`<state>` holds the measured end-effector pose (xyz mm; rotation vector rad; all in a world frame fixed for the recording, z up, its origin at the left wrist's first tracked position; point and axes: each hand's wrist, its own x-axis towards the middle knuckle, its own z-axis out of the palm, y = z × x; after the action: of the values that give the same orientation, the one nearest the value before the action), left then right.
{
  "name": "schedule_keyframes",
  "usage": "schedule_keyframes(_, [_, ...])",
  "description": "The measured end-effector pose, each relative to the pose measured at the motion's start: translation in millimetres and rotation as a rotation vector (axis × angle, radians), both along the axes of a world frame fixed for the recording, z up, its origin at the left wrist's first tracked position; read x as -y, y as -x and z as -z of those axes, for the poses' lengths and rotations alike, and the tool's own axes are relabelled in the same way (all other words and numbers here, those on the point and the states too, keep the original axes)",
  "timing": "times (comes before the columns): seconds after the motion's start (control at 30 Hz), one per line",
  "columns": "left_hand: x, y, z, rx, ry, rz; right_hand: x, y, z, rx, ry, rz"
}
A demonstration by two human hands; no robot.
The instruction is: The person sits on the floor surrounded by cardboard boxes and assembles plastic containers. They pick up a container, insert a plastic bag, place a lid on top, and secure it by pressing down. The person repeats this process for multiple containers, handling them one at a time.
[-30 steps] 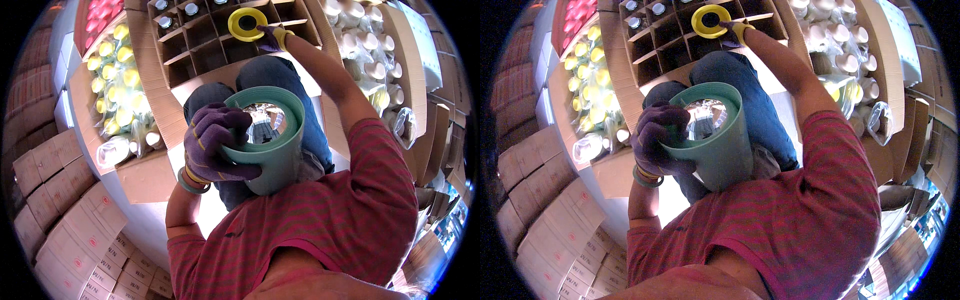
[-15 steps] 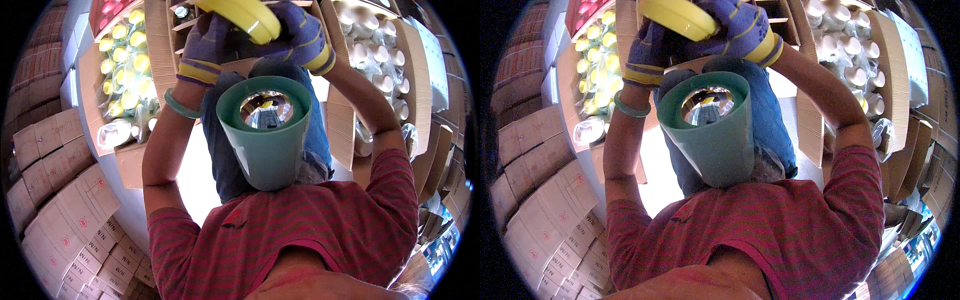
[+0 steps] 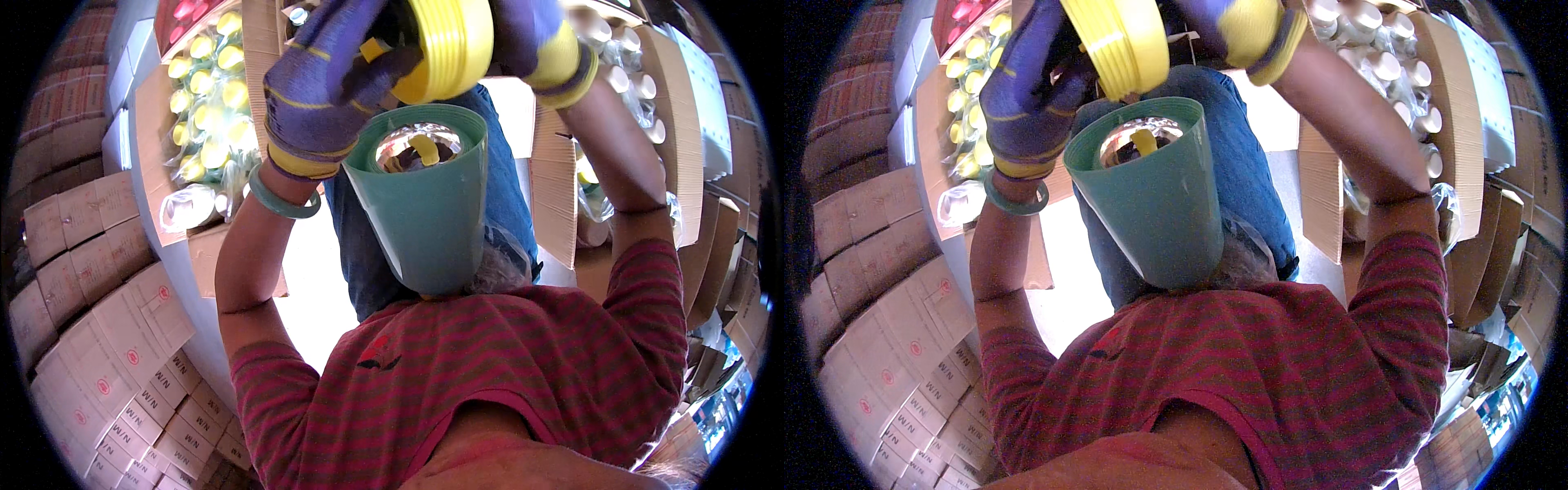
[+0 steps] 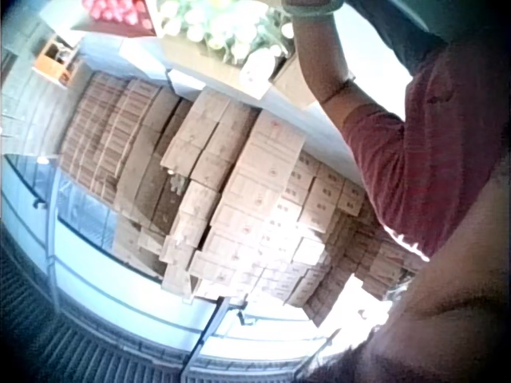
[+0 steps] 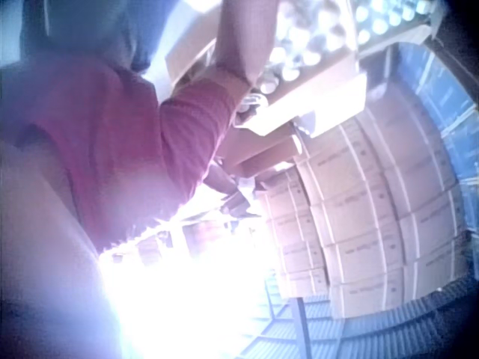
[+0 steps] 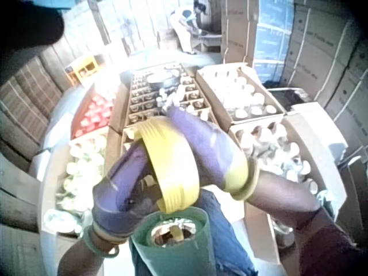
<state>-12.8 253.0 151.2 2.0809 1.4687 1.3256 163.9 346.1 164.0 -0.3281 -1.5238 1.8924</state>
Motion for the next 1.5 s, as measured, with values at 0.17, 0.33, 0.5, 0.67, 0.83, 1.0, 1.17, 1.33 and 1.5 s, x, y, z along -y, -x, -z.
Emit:
schedule_keyframes(0.17, [1,9,3,0.665,0.243,0.067,10,14,21,-0.093,-0.486,0.283])
schedule_keyframes(0.33, [6,0,-6,-0.34,-0.218,-0.031,10,8,21,-0.233,0.276,-0.115])
schedule_keyframes(0.5, [-11,25,-2,-0.753,-0.346,0.257,26,-3,16,-0.031,0.172,0.111])
schedule_keyframes(0.67, [-3,32,-15,-0.66,-0.405,0.463,11,-29,31,0.225,-0.441,0.232])
schedule_keyframes(0.83, [25,68,27,0.289,-0.413,0.085,4,-43,27,0.25,-0.63,-0.032])
schedule_keyframes(1.0, [36,59,75,0.519,0.035,0.154,-2,-40,27,0.196,-0.92,-0.323])
schedule_keyframes(1.17, [45,41,87,0.635,0.384,0.376,11,-35,32,0.218,-0.866,-0.339])
schedule_keyframes(1.33, [42,35,83,0.554,0.32,0.394,15,-37,38,0.205,-0.838,-0.33])
schedule_keyframes(1.5, [57,24,68,0.508,0.34,0.272,18,-40,69,0.099,-0.687,-0.309])
